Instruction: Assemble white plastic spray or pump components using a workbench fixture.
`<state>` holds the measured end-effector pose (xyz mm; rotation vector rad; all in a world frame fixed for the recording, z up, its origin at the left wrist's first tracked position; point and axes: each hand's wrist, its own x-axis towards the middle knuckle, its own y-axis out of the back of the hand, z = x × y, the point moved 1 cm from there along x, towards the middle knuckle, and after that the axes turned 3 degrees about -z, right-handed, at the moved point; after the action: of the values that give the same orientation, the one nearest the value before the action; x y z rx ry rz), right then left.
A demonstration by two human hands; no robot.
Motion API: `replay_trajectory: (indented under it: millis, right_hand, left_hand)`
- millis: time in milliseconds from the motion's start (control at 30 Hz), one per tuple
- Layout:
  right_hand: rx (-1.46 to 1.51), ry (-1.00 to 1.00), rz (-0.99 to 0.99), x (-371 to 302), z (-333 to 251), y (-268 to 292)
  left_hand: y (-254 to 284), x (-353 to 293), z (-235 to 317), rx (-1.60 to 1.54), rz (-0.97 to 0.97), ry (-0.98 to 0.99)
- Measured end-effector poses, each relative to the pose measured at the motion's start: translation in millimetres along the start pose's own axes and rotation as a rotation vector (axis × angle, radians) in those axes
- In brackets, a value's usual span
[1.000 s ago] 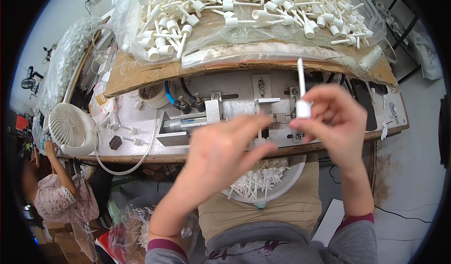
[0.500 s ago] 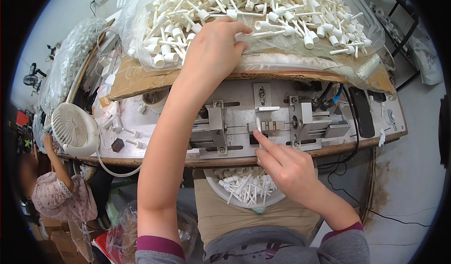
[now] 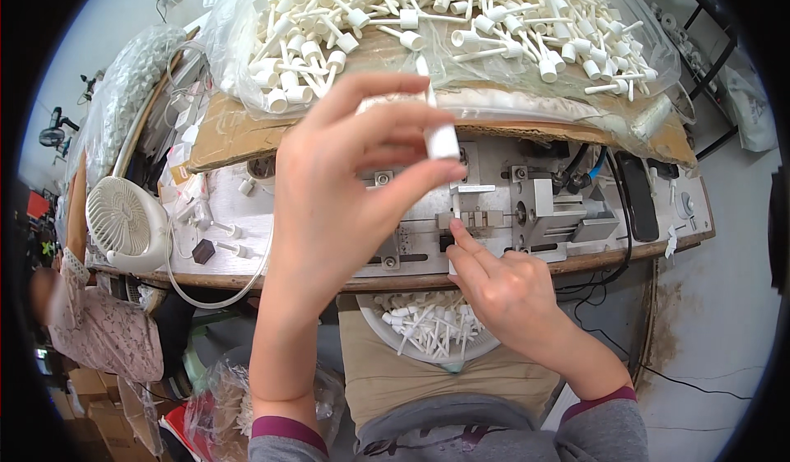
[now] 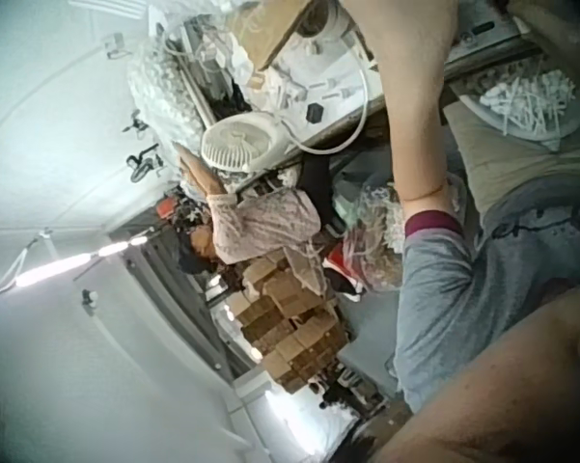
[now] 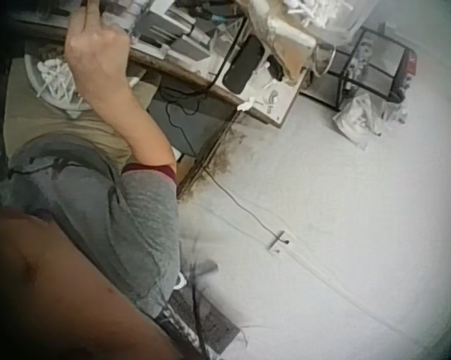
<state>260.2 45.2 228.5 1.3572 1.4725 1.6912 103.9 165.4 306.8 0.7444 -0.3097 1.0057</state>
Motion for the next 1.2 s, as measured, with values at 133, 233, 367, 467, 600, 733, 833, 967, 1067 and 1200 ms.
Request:
replay_trajectory:
  millis: [133,233,367,467,600,733,833,967,1067,1200]
  right_hand:
    - [0.107,-0.031,-0.095,10.1,4.5,19.6]
    - [0.247,-0.049,0.056,40.3,31.2,42.9]
    - [-0.199,-0.033,0.392,109.2,91.0,64.4]
    - [-0.444,0.058,0.328,156.9,141.0,56.3]
    - [-0.370,-0.094,-0.171,195.7,144.7,46.7]
    - [-0.282,-0.081,-0.208,199.5,137.9,49.0]
    - [-0.293,-0.025,-0.220,188.5,128.7,54.8]
    - [0.034,0.172,0.197,160.3,139.5,62.2]
    - [0.628,-0.227,0.285,135.3,134.4,69.6]
    - [0.557,-0.137,0.586,89.1,105.4,61.5]
  left_hand:
    - [3.4,-29.3,11.8,0.170,-0.067,-0.013]
    - [-5.8,-60.0,10.9,0.214,-0.049,-0.020]
    - [-25.3,-83.6,10.9,0.377,-0.130,-0.082]
    - [-47.6,-89.9,8.6,0.500,-0.186,-0.078]
    - [-64.9,-100.5,-6.2,0.608,-0.256,-0.038]
    - [-65.6,-94.6,-12.4,0.646,-0.268,-0.043]
    - [-64.5,-92.5,-13.5,0.648,-0.274,-0.026]
    - [-66.0,-92.8,-15.3,0.614,-0.254,-0.032]
    - [-63.7,-94.7,-16.2,0.620,-0.277,-0.012]
    - [-53.7,-87.3,-7.6,0.258,-0.151,0.078]
